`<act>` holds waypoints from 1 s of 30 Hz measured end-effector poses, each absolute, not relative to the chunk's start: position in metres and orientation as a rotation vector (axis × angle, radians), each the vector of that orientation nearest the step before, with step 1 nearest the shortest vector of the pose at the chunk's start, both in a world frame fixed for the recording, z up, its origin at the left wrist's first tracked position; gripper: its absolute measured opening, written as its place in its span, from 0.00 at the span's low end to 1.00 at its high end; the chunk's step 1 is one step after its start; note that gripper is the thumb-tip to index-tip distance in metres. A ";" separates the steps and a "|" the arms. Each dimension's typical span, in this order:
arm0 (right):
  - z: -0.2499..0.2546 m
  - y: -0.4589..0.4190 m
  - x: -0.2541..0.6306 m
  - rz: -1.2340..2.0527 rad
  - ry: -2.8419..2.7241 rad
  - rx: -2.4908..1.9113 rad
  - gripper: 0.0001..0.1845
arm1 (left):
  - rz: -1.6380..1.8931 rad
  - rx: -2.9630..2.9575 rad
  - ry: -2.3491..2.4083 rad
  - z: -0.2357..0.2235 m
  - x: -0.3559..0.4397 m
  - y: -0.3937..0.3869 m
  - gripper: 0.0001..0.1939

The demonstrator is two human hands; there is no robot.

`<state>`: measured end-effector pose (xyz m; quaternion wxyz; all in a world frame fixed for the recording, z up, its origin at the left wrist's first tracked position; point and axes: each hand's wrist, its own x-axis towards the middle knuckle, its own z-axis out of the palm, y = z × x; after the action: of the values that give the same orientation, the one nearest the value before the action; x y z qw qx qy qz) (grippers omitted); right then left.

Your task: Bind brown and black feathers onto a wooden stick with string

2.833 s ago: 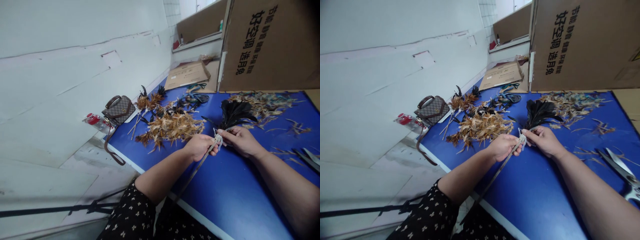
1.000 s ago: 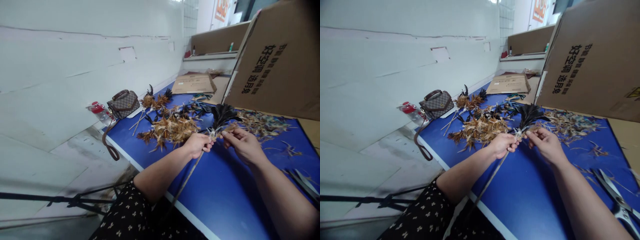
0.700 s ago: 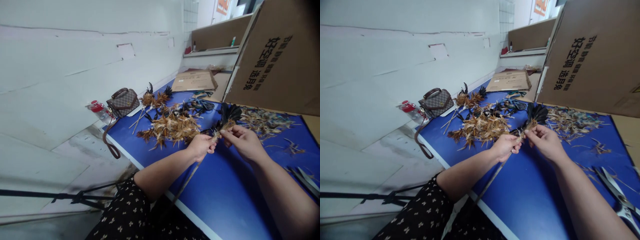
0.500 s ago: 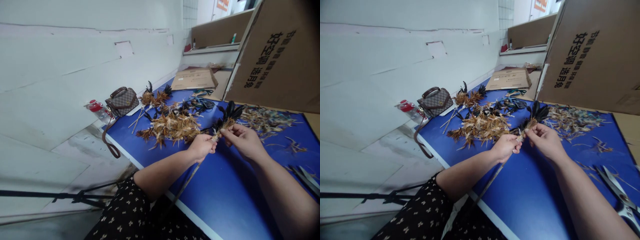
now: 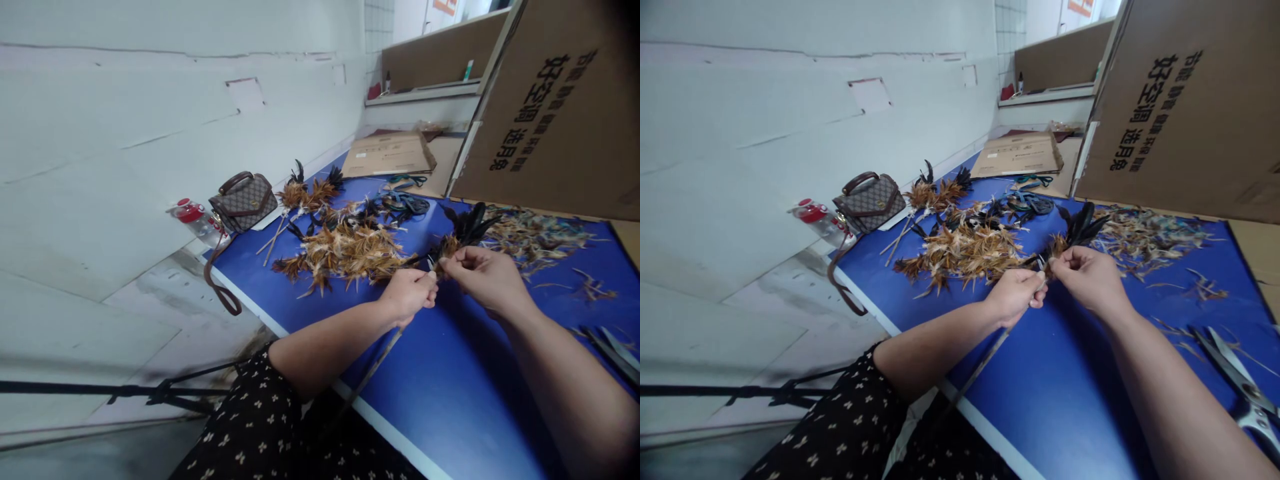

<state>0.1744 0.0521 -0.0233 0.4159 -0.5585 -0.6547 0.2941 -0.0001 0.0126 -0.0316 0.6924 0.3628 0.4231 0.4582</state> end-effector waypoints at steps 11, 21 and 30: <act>-0.014 0.045 0.163 0.833 -1.609 -1.364 0.25 | 1.034 0.746 0.923 -0.036 -0.001 0.016 0.17; -0.038 0.057 0.177 0.735 -1.524 -1.397 0.21 | 1.315 0.612 0.880 0.015 -0.069 0.052 0.04; -0.072 0.047 0.139 0.110 -2.492 -1.310 0.26 | 1.276 0.617 0.902 0.012 -0.072 0.053 0.05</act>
<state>0.1387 0.0472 -0.0724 0.1614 -0.4588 -0.8729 0.0384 -0.0716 0.0533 0.0120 0.6675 0.2733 0.3998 0.5656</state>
